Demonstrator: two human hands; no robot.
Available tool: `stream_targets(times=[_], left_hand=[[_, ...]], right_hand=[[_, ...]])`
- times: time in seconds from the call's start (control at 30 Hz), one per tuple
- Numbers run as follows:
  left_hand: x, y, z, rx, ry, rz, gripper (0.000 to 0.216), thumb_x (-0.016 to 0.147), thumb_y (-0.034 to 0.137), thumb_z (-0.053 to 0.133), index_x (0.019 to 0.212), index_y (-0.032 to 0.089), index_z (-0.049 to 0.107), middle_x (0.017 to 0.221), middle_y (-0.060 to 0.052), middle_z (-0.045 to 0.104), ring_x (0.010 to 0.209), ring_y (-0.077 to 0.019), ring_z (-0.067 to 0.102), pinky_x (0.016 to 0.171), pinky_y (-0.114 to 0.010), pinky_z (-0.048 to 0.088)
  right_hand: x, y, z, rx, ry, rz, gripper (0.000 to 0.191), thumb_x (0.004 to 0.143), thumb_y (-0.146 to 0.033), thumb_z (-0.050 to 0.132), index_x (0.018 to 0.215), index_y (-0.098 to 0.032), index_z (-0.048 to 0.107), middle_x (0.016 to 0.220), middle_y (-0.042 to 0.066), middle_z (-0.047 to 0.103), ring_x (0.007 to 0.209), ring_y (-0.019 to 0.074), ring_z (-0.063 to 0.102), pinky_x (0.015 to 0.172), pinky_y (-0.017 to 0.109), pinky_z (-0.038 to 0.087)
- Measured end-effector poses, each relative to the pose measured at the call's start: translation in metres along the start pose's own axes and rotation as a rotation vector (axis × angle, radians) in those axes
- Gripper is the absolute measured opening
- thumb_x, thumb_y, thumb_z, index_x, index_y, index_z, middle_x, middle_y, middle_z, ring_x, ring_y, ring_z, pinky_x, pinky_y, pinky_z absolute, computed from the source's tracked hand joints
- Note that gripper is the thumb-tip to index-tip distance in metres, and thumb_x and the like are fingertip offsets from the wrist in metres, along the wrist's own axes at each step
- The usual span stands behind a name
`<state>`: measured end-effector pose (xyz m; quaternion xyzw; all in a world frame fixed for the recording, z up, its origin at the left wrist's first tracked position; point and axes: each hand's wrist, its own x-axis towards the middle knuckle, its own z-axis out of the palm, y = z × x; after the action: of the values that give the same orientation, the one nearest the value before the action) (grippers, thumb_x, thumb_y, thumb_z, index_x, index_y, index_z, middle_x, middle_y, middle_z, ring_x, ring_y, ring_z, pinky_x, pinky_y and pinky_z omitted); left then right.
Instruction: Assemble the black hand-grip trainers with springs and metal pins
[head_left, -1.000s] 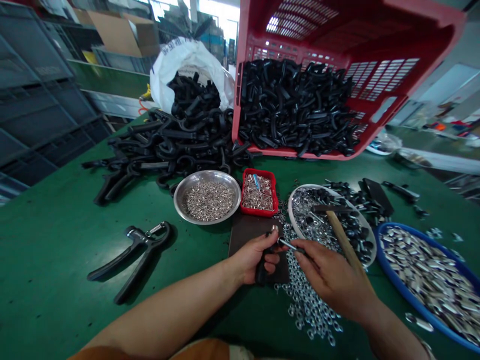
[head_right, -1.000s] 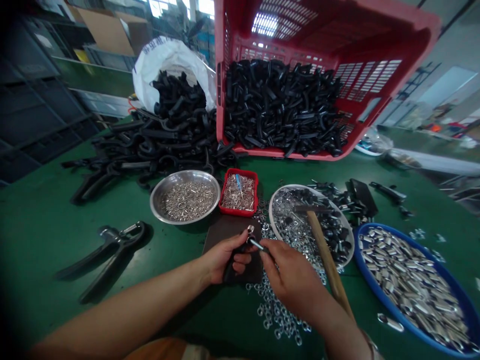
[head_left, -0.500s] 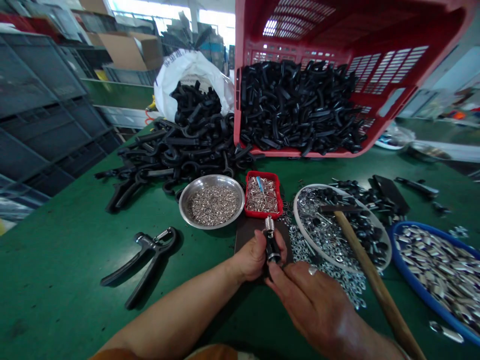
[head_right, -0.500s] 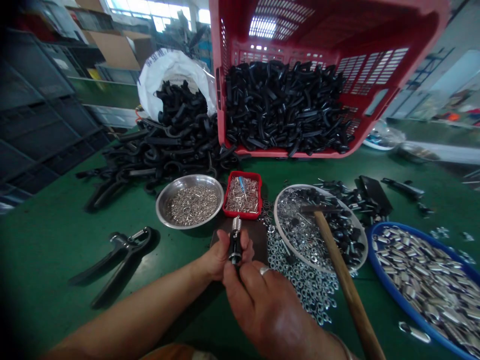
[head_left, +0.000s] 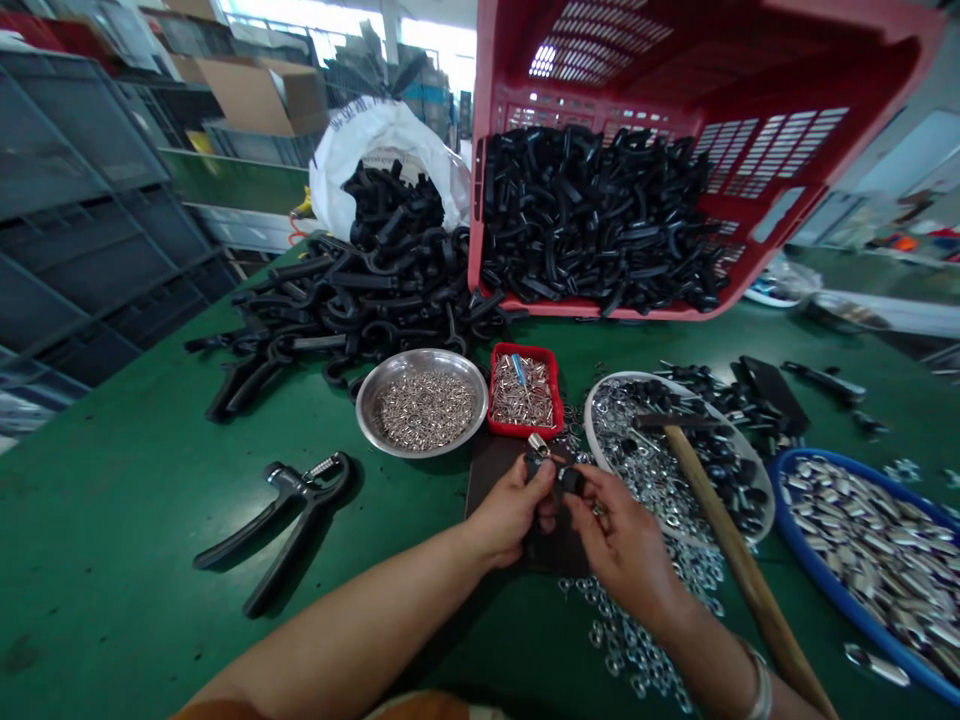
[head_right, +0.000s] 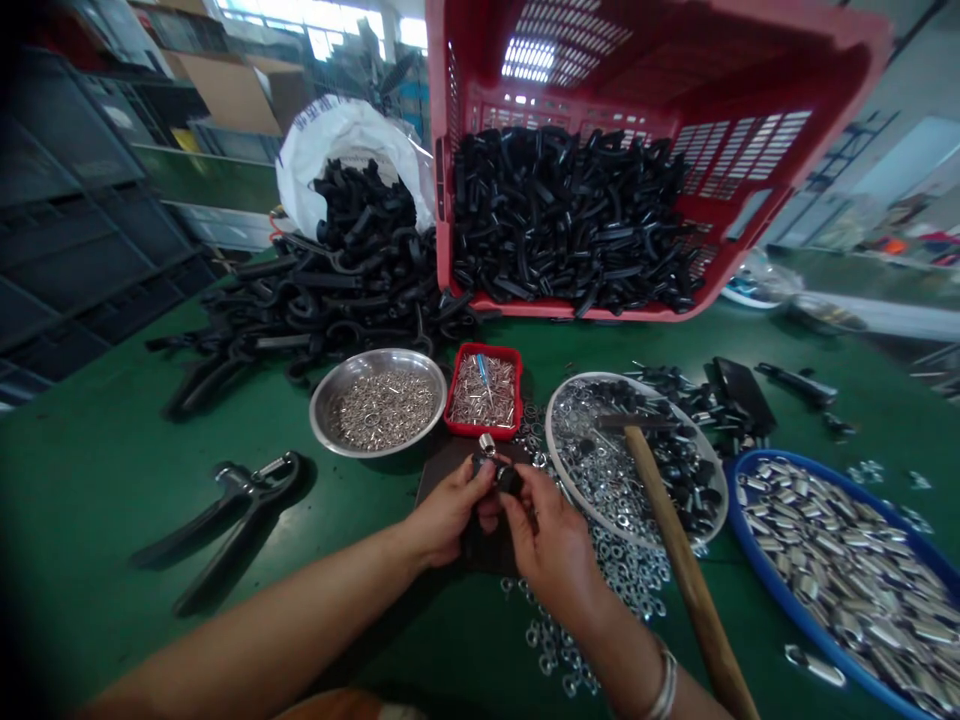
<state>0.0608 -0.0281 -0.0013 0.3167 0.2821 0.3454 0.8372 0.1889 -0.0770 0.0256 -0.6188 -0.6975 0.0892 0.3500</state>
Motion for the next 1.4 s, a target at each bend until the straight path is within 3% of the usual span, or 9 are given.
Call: stream_targets(times=[0.1, 0.3, 0.5, 0.63, 0.77, 1.03, 1.17, 1.3, 1.4], left_hand=[[0.000, 0.001, 0.000, 0.043, -0.013, -0.002, 0.050, 0.065, 0.055, 0.062, 0.090, 0.019, 0.039, 0.058, 0.009, 0.038, 0.046, -0.0038, 0.033, 0.044, -0.016, 0.028], [0.001, -0.001, 0.000, 0.173, 0.049, 0.146, 0.050, 0.065, 0.055, 0.061, 0.091, 0.018, 0.039, 0.056, 0.009, 0.040, 0.043, -0.0042, 0.034, 0.044, -0.018, 0.029], [0.001, 0.003, 0.000, 0.038, 0.117, -0.002, 0.049, 0.061, 0.054, 0.065, 0.080, 0.020, 0.035, 0.049, 0.011, 0.033, 0.041, -0.0034, 0.031, 0.042, -0.016, 0.025], [0.001, 0.005, 0.000, 0.054, 0.128, -0.022, 0.052, 0.059, 0.056, 0.065, 0.081, 0.020, 0.035, 0.052, 0.011, 0.034, 0.041, -0.0027, 0.032, 0.041, -0.015, 0.024], [0.003, 0.007, -0.001, 0.023, 0.110, -0.063, 0.053, 0.057, 0.058, 0.065, 0.080, 0.019, 0.036, 0.056, 0.010, 0.039, 0.040, -0.0015, 0.030, 0.039, -0.015, 0.023], [0.004, 0.006, -0.003, 0.042, 0.105, -0.074, 0.053, 0.058, 0.058, 0.065, 0.080, 0.019, 0.036, 0.061, 0.008, 0.044, 0.039, -0.0007, 0.031, 0.039, -0.015, 0.024], [0.005, 0.006, -0.005, 0.062, 0.087, -0.066, 0.049, 0.061, 0.055, 0.064, 0.081, 0.019, 0.037, 0.059, 0.009, 0.044, 0.039, -0.0012, 0.030, 0.039, -0.015, 0.024], [0.003, 0.009, -0.004, 0.134, 0.033, -0.120, 0.046, 0.063, 0.056, 0.060, 0.081, 0.020, 0.039, 0.054, 0.010, 0.038, 0.039, -0.0027, 0.029, 0.040, -0.016, 0.025], [0.001, 0.013, -0.004, 0.400, 0.035, -0.004, 0.049, 0.057, 0.051, 0.068, 0.083, 0.019, 0.043, 0.062, 0.006, 0.048, 0.048, -0.0058, 0.040, 0.046, -0.019, 0.032]], right_hand=[[0.007, 0.003, -0.005, -0.097, -0.069, -0.012, 0.032, 0.085, -0.041, 0.038, 0.094, -0.014, 0.053, 0.082, 0.012, 0.065, 0.071, 0.0211, 0.062, 0.063, 0.033, 0.048], [0.025, 0.001, -0.015, 0.168, -0.614, 0.393, 0.063, 0.088, -0.052, 0.004, 0.049, -0.021, 0.042, 0.037, -0.002, 0.039, 0.036, 0.0111, 0.042, 0.041, 0.024, 0.035], [0.021, 0.006, -0.004, -0.384, -0.138, 0.007, 0.054, 0.084, -0.058, 0.025, 0.082, -0.016, 0.059, 0.078, 0.012, 0.065, 0.070, 0.0203, 0.060, 0.060, 0.029, 0.042], [0.023, 0.007, -0.003, -0.318, -0.338, 0.100, 0.062, 0.091, -0.044, 0.009, 0.058, -0.020, 0.055, 0.056, 0.006, 0.060, 0.053, 0.0151, 0.057, 0.051, 0.025, 0.040], [0.025, 0.006, -0.008, -0.430, -0.185, -0.017, 0.050, 0.087, -0.052, 0.024, 0.081, -0.017, 0.060, 0.082, 0.011, 0.065, 0.076, 0.0215, 0.061, 0.061, 0.029, 0.043], [0.016, 0.005, -0.003, -0.336, -0.207, 0.109, 0.048, 0.086, -0.053, 0.027, 0.078, -0.017, 0.057, 0.076, 0.010, 0.064, 0.068, 0.0201, 0.059, 0.058, 0.029, 0.042], [0.012, 0.005, -0.006, -0.107, -0.433, 0.254, 0.060, 0.090, -0.046, 0.008, 0.063, -0.019, 0.055, 0.052, 0.004, 0.056, 0.050, 0.0154, 0.054, 0.050, 0.026, 0.041], [0.008, 0.003, -0.004, -0.201, -0.187, 0.177, 0.050, 0.082, -0.058, 0.030, 0.086, -0.017, 0.058, 0.079, 0.010, 0.063, 0.072, 0.0215, 0.058, 0.063, 0.033, 0.043], [0.005, -0.002, 0.000, 0.077, -0.344, 0.416, 0.059, 0.085, -0.058, 0.013, 0.063, -0.019, 0.052, 0.050, 0.003, 0.051, 0.047, 0.0152, 0.049, 0.048, 0.028, 0.040]])
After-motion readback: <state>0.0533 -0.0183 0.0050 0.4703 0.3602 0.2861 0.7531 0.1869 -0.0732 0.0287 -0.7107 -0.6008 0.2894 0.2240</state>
